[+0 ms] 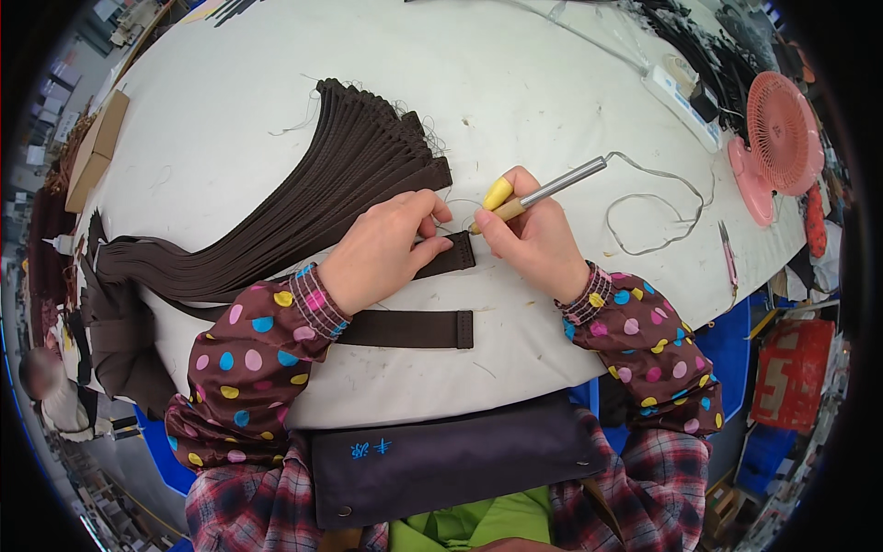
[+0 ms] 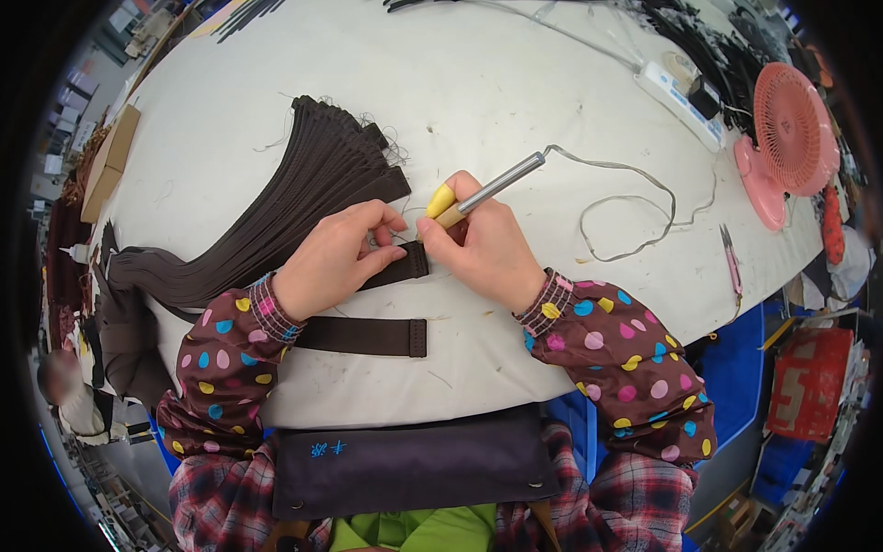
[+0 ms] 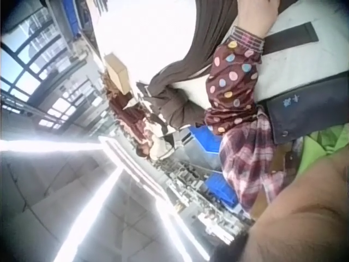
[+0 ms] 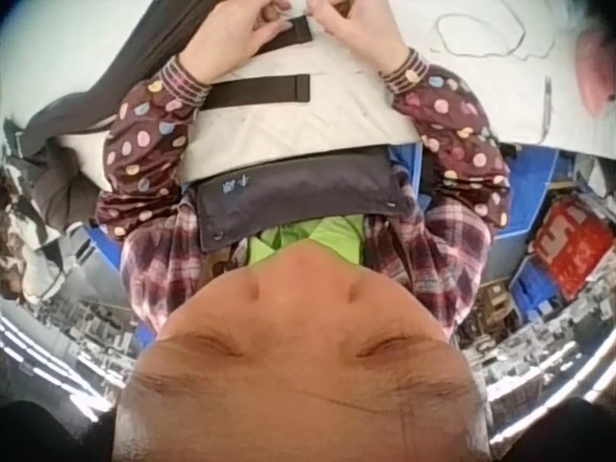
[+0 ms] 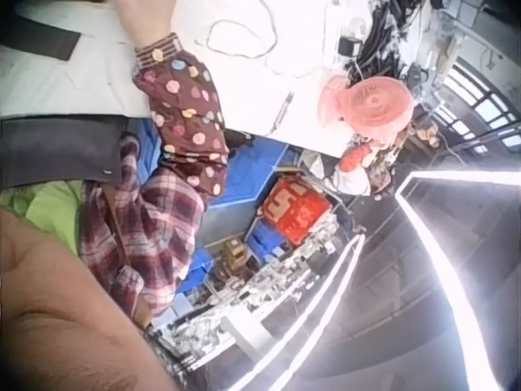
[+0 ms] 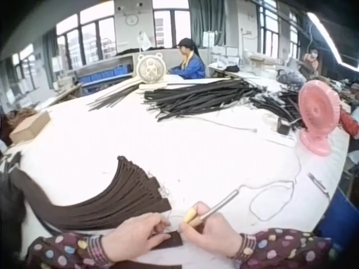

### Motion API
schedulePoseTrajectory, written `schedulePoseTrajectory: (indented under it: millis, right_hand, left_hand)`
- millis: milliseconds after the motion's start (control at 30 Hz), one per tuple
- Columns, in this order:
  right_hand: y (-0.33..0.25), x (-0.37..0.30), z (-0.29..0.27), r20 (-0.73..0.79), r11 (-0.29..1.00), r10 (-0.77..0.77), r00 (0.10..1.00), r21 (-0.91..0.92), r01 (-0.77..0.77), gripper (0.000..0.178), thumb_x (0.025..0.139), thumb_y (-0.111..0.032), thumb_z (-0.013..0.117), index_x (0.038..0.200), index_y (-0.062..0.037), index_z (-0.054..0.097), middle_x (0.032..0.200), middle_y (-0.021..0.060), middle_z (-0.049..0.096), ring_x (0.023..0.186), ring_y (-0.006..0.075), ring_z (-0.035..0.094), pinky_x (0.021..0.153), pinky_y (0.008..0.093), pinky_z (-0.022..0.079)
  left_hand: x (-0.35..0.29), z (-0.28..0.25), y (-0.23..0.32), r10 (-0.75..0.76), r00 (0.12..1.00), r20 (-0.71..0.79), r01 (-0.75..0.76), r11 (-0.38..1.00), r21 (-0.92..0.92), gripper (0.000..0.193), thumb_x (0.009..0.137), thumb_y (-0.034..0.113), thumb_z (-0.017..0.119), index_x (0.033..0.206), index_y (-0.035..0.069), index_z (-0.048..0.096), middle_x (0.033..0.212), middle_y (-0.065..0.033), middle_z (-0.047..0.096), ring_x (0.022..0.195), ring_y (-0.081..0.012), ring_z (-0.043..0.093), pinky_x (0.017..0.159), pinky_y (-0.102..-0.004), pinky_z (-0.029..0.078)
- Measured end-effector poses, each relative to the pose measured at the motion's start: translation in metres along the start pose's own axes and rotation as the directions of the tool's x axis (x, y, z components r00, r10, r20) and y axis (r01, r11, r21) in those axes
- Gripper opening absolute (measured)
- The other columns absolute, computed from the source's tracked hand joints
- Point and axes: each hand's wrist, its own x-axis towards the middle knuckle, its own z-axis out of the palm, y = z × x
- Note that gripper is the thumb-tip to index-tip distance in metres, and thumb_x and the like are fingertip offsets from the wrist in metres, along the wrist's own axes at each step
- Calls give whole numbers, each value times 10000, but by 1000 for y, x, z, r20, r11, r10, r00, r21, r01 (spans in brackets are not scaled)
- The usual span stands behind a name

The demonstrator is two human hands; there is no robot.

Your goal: Use a handheld heating tool to fuse leather fringe strips to a main attachment band.

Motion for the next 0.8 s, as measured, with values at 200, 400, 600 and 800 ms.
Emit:
schedulePoseTrajectory:
  millis: [200, 400, 600, 800]
  right_hand:
    - [-3, 0, 2, 2, 998, 7, 1000, -59, -7, 202, 850, -114, 613, 870, -30, 431, 638, 28, 537, 536, 62, 487, 481, 228, 386]
    - [-5, 0, 4, -4, 995, -24, 1000, -99, 23, 205, 853, -109, 612, 874, -26, 427, 634, 31, 539, 527, 68, 491, 475, 234, 385]
    - [-6, 0, 8, -1, 995, -42, 999, -93, 42, 197, 852, -91, 613, 875, -27, 428, 633, 23, 533, 526, 57, 483, 468, 223, 375]
    - [-5, 1, 8, -4, 993, -56, 998, -103, 55, 197, 848, -85, 618, 873, -29, 431, 633, 16, 530, 525, 48, 477, 466, 217, 372]
  left_hand:
    - [2, 4, -11, 64, 998, -22, -65, 997, -41, 161, 822, 71, 655, 884, 2, 523, 771, -61, 543, 540, -108, 504, 476, -249, 427]
    - [3, -4, 7, -270, 955, 126, 297, 902, -313, 146, 814, 71, 648, 864, 8, 527, 838, -129, 562, 695, -257, 583, 626, -350, 474]
    - [3, 1, -13, 67, 997, -23, -68, 997, -23, 174, 819, 72, 662, 911, 6, 531, 808, -80, 536, 621, -159, 528, 565, -282, 446]
    - [2, 2, -10, 6, 1000, -26, -7, 999, -53, 162, 811, 89, 662, 837, 11, 523, 782, -102, 534, 684, -241, 558, 607, -338, 468]
